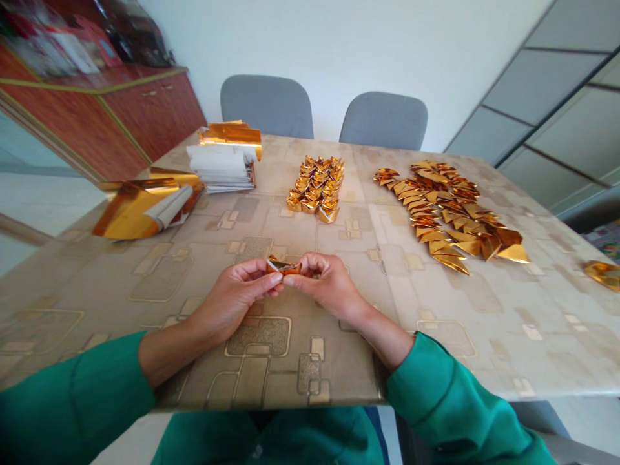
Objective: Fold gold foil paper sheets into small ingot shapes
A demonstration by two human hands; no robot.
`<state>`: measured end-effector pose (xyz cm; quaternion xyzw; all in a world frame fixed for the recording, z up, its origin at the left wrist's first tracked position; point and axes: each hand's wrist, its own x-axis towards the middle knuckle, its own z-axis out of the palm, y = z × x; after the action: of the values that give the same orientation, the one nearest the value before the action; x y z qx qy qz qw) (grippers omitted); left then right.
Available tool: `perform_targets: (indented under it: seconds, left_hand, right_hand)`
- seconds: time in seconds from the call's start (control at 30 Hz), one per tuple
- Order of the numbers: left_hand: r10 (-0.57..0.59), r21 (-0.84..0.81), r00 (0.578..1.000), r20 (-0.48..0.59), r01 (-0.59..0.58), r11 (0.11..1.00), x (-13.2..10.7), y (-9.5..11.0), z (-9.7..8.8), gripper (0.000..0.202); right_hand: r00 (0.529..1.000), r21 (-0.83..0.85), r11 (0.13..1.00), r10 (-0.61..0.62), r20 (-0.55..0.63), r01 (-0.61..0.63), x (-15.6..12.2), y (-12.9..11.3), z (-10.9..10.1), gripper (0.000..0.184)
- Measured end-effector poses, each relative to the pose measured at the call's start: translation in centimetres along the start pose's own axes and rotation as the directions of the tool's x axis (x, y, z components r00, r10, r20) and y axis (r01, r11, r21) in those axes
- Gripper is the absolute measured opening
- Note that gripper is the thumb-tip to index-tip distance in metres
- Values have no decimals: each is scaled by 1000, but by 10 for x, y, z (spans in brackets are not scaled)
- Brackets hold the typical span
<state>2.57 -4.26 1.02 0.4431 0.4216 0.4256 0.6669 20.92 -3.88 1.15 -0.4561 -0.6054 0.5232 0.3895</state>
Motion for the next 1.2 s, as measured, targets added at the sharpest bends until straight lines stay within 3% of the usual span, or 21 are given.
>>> perform_targets:
  seconds: [0.3, 0.5, 0.73, 0.97, 1.2]
  left_hand:
    - [10, 19, 999, -41, -9, 1000, 0, 3, 0, 20]
    - [9, 17, 999, -30, -8, 1000, 0, 3, -1, 23]
    - [-44, -10, 999, 29, 44, 999, 1, 4, -2, 24]
    - [-55, -50, 998, 43, 57, 997, 1, 4, -3, 23]
    - [-79, 50, 996, 48, 77, 996, 0, 7, 0, 19]
  right_hand:
    - [997, 54, 998, -30, -73, 33, -2, -1, 1, 35]
    - [999, 30, 999, -36, 12, 35, -1, -6, -3, 38]
    - [996, -77, 994, -81, -29, 79, -3, -6, -4, 41]
    - [996, -83, 993, -74, 51, 78, -4, -11, -4, 42]
    - [996, -47, 996, -75, -44, 72, -2, -2, 0, 41]
